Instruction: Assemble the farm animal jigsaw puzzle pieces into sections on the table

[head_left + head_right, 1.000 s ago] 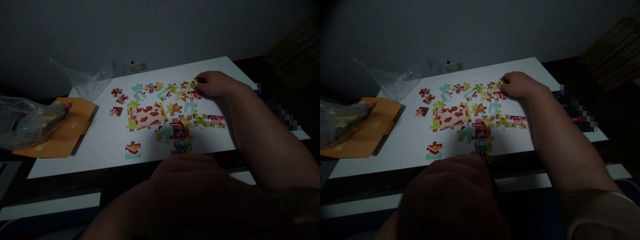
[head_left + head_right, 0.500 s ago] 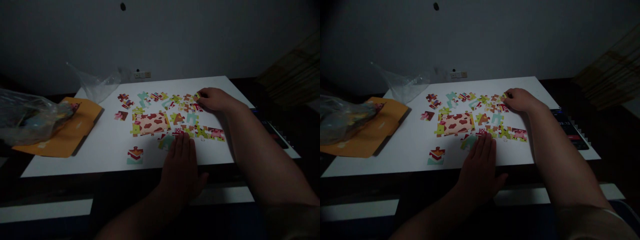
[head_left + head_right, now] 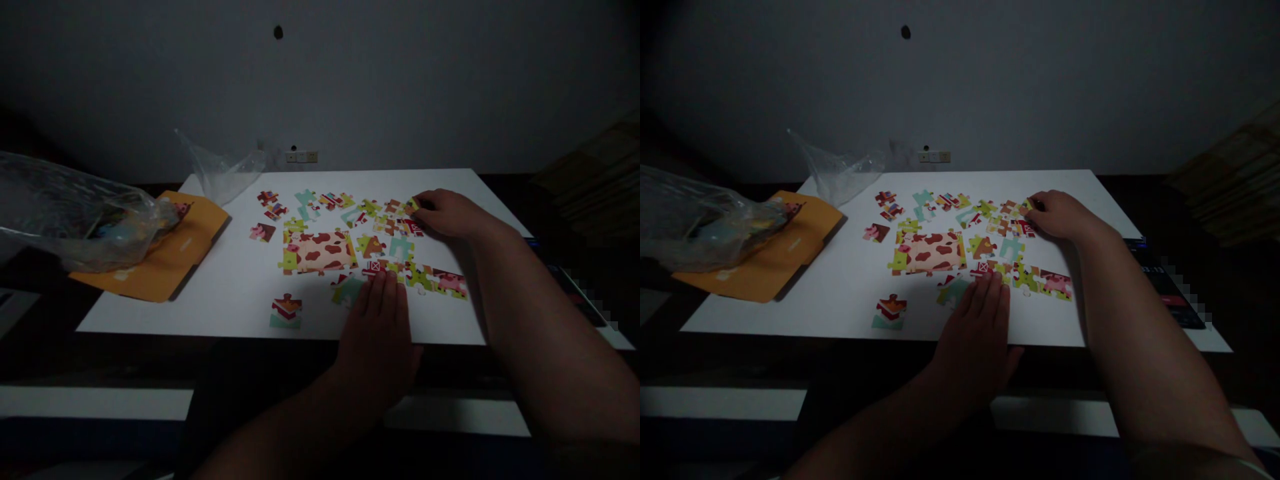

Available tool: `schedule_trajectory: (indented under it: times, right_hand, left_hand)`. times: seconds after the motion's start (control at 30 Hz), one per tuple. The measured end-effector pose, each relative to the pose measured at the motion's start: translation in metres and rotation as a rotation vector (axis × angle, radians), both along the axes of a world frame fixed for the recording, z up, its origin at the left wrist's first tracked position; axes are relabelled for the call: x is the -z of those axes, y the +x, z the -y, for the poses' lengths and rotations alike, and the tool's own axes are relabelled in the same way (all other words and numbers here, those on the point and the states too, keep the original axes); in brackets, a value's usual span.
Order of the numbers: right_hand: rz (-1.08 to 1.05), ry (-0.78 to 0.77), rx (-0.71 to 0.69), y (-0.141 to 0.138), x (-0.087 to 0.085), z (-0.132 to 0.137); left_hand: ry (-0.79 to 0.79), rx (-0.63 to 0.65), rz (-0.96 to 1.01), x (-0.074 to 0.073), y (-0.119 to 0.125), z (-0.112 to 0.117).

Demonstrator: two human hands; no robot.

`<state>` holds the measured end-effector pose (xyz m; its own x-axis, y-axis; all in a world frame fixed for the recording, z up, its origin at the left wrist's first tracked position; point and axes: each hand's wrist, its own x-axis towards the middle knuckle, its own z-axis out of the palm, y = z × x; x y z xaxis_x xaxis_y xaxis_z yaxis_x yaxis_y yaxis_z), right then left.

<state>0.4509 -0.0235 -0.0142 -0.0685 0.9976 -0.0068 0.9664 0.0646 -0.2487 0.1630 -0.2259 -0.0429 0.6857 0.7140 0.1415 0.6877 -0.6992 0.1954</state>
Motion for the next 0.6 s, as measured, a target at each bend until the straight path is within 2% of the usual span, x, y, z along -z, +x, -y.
schedule_trajectory:
  times: [0.17, 0.4, 0.6]
  right_hand:
    - [-0.021, 0.009, 0.025, 0.007, 0.004, 0.001]
    - [-0.01, 0.023, 0.006, 0.01, 0.006, -0.001]
    - [0.012, -0.003, -0.06, 0.013, 0.008, -0.008]
  left_hand:
    - [-0.025, -0.008, 0.023, 0.001, -0.004, -0.003]
    - [-0.01, -0.024, 0.076, 0.001, -0.02, 0.003]
    - [0.106, -0.037, 0.035, 0.007, -0.027, 0.004]
